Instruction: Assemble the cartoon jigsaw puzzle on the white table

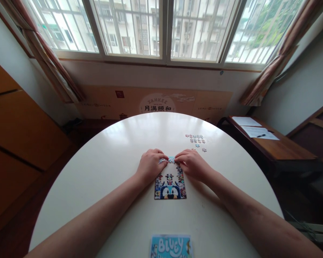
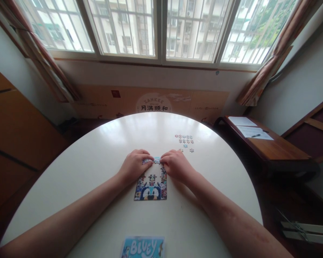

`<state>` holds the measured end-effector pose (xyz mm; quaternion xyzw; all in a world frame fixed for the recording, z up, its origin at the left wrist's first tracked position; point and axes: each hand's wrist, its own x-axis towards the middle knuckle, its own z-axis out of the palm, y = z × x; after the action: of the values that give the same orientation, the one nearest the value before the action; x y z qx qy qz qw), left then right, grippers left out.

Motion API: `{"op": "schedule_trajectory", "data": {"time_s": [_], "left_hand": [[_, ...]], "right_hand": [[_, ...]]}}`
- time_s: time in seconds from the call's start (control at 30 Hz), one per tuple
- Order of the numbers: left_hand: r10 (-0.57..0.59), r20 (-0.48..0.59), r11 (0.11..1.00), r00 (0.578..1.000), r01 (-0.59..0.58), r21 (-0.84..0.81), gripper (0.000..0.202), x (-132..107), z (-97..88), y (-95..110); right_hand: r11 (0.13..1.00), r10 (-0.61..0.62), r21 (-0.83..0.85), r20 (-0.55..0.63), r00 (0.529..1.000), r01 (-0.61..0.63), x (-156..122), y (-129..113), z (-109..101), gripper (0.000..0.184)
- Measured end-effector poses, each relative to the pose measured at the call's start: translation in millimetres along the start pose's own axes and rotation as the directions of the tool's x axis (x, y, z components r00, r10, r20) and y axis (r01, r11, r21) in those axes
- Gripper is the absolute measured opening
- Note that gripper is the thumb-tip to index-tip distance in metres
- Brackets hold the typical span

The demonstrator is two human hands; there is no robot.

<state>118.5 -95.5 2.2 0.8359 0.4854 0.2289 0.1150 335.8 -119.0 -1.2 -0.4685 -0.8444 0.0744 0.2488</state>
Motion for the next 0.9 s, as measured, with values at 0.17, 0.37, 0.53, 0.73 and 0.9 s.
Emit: {"op": "schedule_trajectory", "data": {"time_s": [0.17,0.37,0.53,0.73,0.9], "left_hand": [[0.025,-0.006,0.999,1.000,-0.025,0.025,0.014,-0.5,1.4,0.2],[0.045,-0.007,0.996,0.999,-0.044,0.076,0.014,-1.1,1.1,2.5],[0.107,-0.014,0.982,0.994,-0.104,0.157,0.015,-3.0,2.2,2.6],[0.180,-0.015,0.943,0.984,-0.168,0.289,0.020,-5.6,1.2,6.0],[0.185,0.009,0.932,0.983,-0.178,0.317,0.030,-6.7,0.4,6.8]], "right_hand": [[1.000,-0.009,0.012,-0.001,1.000,0.009,0.2,-0.9,-1.8,0.029],[1.000,-0.016,0.009,0.000,1.000,0.017,-0.1,-1.0,-1.6,0.031],[1.000,-0.013,0.006,-0.003,1.000,0.013,-0.1,-0.9,-0.8,0.031],[1.000,-0.006,-0.025,0.008,1.000,0.007,-0.2,-2.0,-1.1,0.030],[0.999,-0.012,-0.048,0.014,1.000,0.013,-0.2,-1.7,-0.5,0.030]]}}
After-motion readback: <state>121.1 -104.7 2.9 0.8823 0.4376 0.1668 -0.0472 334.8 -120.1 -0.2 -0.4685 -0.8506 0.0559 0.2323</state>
